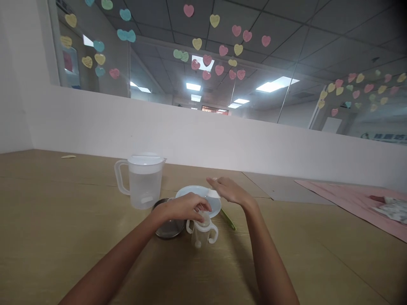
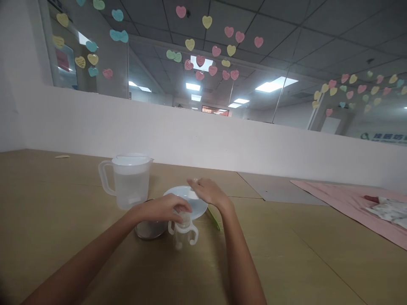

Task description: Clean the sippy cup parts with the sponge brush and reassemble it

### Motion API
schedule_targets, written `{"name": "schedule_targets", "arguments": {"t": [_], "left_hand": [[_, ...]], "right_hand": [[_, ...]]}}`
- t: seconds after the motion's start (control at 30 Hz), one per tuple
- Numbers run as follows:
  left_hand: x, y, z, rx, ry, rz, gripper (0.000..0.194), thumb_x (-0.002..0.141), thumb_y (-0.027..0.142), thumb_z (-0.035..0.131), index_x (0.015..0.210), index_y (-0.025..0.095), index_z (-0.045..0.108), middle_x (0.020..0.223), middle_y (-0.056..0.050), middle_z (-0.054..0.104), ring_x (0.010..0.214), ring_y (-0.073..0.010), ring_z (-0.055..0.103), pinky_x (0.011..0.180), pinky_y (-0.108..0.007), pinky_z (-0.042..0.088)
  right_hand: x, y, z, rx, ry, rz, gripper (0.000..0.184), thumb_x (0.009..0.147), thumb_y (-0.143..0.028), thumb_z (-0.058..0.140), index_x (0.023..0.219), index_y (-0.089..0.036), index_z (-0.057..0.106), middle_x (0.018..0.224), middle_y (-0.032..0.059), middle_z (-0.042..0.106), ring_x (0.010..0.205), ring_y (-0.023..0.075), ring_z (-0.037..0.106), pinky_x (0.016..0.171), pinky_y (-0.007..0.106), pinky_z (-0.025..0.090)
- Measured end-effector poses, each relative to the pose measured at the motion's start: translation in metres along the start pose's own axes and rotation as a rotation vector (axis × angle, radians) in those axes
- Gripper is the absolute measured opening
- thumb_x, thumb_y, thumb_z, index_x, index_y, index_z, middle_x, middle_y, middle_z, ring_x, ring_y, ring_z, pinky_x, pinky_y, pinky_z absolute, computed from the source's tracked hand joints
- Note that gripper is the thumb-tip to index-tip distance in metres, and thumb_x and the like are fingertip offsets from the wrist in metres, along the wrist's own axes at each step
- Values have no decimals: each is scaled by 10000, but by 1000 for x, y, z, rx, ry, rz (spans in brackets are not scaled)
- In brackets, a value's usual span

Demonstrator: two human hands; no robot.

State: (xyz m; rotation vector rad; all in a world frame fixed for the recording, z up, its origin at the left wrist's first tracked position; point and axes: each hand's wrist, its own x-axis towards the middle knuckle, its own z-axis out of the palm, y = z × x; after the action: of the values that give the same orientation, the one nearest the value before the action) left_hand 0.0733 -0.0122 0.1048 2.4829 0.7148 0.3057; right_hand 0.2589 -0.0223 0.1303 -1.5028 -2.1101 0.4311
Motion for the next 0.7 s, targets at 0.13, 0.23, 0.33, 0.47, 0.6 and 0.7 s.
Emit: {"name": "schedule_targets", "arguments": {"t": [0.13, 0.23, 0.33, 0.47, 0.6, 0.7], "left_hand": [[4, -5, 2, -115, -12, -38, 399, 630, 215, 658, 1010, 139, 563, 1080, -67, 607, 942, -181, 584, 784, -254, 456], [5, -8, 3, -168, -10, -70, 419, 626, 237, 658, 1013, 143, 524, 1097, -81, 590, 969, -194, 580, 788, -270, 463], [5, -11, 5, -196, -7, -74, 500, 627, 242, 654, 1087, 178, 469, 1116, -79, 574, 986, -196, 576, 778, -274, 468], [4, -11, 6, -178, -6, -79, 488, 627, 255, 645, 1073, 207, 454, 1114, -63, 567, 989, -193, 576, 742, -259, 474], [4, -10, 7, -186, -19, -94, 582, 619, 279, 656, 1138, 220, 399, 1104, -69, 569, 950, -195, 592, 691, -257, 481], [3, -8, 6, -165, -12, -96, 598, 617, 279, 655, 1147, 229, 381, 1087, -59, 579, 943, -200, 593, 657, -252, 477]], "right_hand": [[-6, -2, -6, -76, -121, -52, 528, 754, -613, 404, 477, -168, 341, 474, -39, 306, 456, 62, 280, 440, 220, 211], [-9, -1, -10, -79, -182, -79, 508, 737, -582, 446, 464, -157, 393, 462, -48, 286, 443, 51, 244, 420, 218, 189], [-11, 0, -12, -57, -237, -66, 446, 730, -532, 487, 538, -133, 538, 475, -36, 387, 430, 50, 321, 399, 197, 240], [-12, 2, -12, -31, -317, -14, 352, 705, -458, 568, 823, -137, 652, 564, -9, 534, 428, 59, 449, 403, 179, 341], [-10, 2, -7, -21, -338, 31, 377, 642, -423, 651, 896, -147, 609, 655, 7, 578, 445, 68, 489, 396, 178, 367], [-6, 1, -1, -86, -309, -4, 326, 605, -396, 687, 793, -152, 579, 656, -9, 563, 485, 68, 482, 408, 172, 345]]}}
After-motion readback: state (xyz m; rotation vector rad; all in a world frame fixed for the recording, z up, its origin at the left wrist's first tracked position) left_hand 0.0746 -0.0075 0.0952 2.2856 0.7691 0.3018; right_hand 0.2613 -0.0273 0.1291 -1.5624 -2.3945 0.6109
